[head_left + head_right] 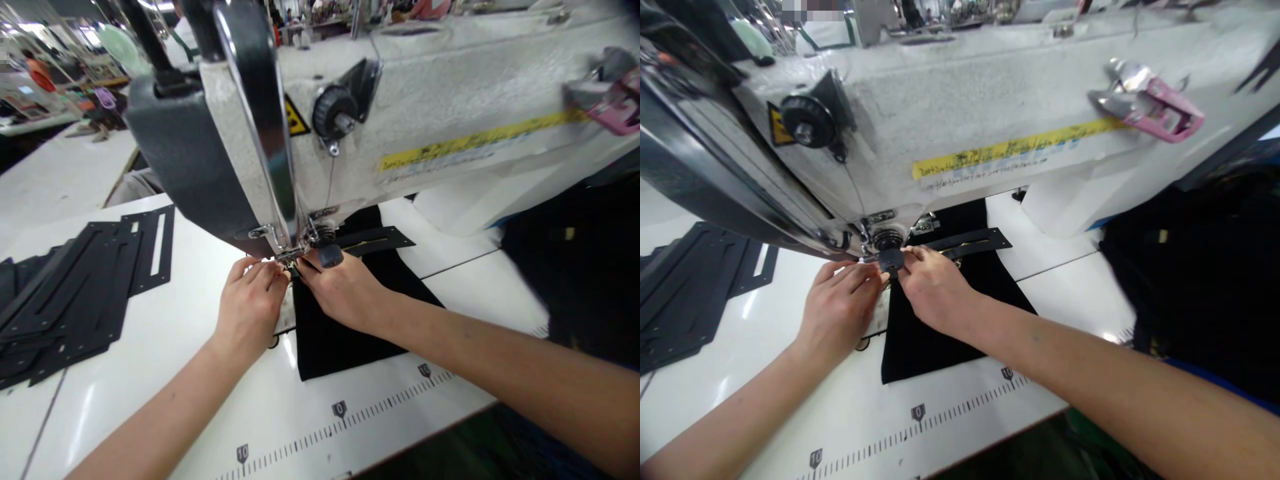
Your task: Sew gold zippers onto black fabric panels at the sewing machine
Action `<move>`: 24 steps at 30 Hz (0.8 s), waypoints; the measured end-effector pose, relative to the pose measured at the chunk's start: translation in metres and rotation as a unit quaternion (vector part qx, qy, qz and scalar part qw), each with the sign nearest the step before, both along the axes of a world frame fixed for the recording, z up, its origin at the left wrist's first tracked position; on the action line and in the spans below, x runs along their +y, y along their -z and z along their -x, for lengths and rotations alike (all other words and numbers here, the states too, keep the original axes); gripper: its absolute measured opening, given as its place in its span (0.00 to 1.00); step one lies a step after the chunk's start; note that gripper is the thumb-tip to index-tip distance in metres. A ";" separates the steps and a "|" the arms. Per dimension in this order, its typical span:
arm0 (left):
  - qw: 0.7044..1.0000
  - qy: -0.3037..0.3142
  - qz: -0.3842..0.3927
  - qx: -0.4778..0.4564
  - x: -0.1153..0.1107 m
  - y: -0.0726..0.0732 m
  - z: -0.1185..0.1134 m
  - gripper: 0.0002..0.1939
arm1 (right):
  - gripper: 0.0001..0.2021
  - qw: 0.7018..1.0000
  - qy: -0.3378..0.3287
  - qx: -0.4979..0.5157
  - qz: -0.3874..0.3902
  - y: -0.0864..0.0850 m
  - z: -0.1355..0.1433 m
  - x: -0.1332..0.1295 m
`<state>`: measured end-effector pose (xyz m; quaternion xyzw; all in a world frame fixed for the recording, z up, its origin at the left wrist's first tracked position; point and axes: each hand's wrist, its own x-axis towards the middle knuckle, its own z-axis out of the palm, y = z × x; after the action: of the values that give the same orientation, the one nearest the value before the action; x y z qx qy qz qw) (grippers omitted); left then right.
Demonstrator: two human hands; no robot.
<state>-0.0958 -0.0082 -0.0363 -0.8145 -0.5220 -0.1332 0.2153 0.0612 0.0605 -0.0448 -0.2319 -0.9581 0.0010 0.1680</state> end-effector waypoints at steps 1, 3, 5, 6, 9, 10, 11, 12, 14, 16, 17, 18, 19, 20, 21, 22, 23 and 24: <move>1.000 -0.002 0.001 0.002 0.000 0.000 0.000 0.07 | 0.13 1.000 -0.001 -0.005 0.000 -0.001 0.000 0.000; 1.000 -0.003 -0.002 -0.001 0.000 0.001 0.001 0.07 | 0.13 1.000 -0.002 -0.010 0.001 -0.002 0.000 0.000; 1.000 -0.001 -0.008 -0.011 0.000 0.001 0.000 0.07 | 0.13 1.000 0.002 -0.011 0.007 -0.003 0.001 0.000; 1.000 0.000 -0.010 -0.014 0.000 0.001 0.000 0.07 | 0.14 1.000 0.003 -0.011 0.011 -0.004 0.001 0.000; 1.000 -0.001 -0.015 -0.018 0.001 0.002 -0.001 0.09 | 0.14 1.000 0.002 -0.007 0.013 -0.005 0.001 0.000; 1.000 -0.004 -0.017 -0.020 0.001 0.002 -0.001 0.09 | 0.14 1.000 0.002 -0.003 0.012 -0.005 0.002 0.000; 0.999 -0.007 -0.020 -0.025 0.000 0.003 -0.002 0.09 | 0.14 1.000 0.004 0.002 0.011 -0.005 0.002 -0.001; 0.999 -0.011 -0.022 -0.031 0.000 0.003 -0.002 0.09 | 0.14 1.000 0.007 0.009 0.009 -0.005 0.003 -0.001; 0.999 -0.013 -0.030 -0.043 0.000 0.005 -0.002 0.09 | 0.13 1.000 0.013 0.024 0.007 -0.004 0.005 -0.002; 0.998 -0.012 -0.036 -0.053 0.001 0.007 -0.001 0.09 | 0.12 0.999 0.011 0.037 0.007 -0.003 0.007 -0.002; 0.998 -0.014 -0.036 -0.058 0.002 0.007 -0.001 0.08 | 0.12 0.999 0.008 0.042 0.008 -0.002 0.007 -0.001; 0.997 -0.016 -0.036 -0.064 0.002 0.007 0.000 0.08 | 0.11 0.999 0.004 0.044 0.008 -0.002 0.006 0.001; 0.997 -0.020 -0.034 -0.073 0.003 0.007 0.001 0.08 | 0.11 0.999 0.002 0.043 0.007 -0.002 0.003 0.004; 0.996 -0.024 -0.028 -0.085 0.002 0.005 0.002 0.08 | 0.11 0.999 0.008 0.038 0.003 -0.002 -0.002 0.006; 0.995 -0.028 -0.020 -0.097 0.001 0.003 0.003 0.08 | 0.13 0.999 0.027 0.033 -0.004 -0.003 -0.009 0.008; 0.993 -0.028 -0.010 -0.110 -0.002 -0.001 0.003 0.07 | 0.16 0.998 0.056 0.026 -0.014 -0.004 -0.018 0.008; 0.992 -0.026 0.001 -0.122 -0.007 -0.004 0.003 0.07 | 0.19 0.996 0.087 0.015 -0.023 -0.005 -0.028 0.006; 0.991 -0.021 0.012 -0.134 -0.014 -0.009 0.003 0.07 | 0.21 0.993 0.115 0.001 -0.031 -0.007 -0.040 0.001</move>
<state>-0.0989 -0.0222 -0.0275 -0.7804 -0.5650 -0.2304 0.1366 0.1011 0.0619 -0.0381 -0.3352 -0.9244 -0.0482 0.1754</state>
